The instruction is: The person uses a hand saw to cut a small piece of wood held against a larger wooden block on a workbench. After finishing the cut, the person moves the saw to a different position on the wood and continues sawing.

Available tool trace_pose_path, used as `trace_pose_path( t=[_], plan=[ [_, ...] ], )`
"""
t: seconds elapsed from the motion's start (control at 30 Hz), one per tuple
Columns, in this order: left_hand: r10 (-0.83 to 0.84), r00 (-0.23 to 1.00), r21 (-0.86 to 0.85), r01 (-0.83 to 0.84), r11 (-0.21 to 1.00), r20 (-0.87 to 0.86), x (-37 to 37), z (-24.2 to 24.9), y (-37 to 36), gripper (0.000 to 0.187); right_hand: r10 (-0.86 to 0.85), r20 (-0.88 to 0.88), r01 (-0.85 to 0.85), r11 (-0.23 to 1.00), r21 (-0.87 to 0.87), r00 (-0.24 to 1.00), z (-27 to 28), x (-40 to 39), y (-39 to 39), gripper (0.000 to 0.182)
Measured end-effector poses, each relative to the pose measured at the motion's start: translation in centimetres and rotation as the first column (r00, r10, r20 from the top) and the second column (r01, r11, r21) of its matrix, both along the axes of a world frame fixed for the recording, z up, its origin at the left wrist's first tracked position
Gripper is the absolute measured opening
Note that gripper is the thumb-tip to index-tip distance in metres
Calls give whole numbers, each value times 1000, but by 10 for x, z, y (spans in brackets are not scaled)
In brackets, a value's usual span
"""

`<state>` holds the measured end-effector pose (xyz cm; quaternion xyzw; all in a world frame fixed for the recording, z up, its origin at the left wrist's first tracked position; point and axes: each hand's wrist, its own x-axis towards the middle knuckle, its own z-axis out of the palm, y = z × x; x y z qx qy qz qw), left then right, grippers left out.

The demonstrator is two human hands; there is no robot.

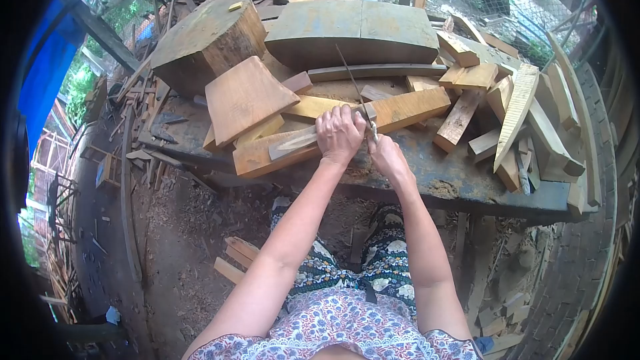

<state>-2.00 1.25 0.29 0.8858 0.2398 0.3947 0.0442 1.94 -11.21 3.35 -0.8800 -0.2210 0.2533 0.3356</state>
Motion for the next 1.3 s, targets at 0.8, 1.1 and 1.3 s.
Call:
trace_pose_path(
  t=[0.8,1.1,1.3],
  plan=[
    [7,1000,19,-7,1000,-20,2,-1,0,25,11,-15,-11,1000,1,1000,6,1,-3,42],
    [10,1000,4,-10,1000,-26,2,-5,-1,24,-23,32,23,1000,3,999,-6,-19,-20,42],
    [4,1000,8,-4,1000,-19,-1,1,0,25,12,64,-18,995,94,998,-10,6,4,45]
  ],
)
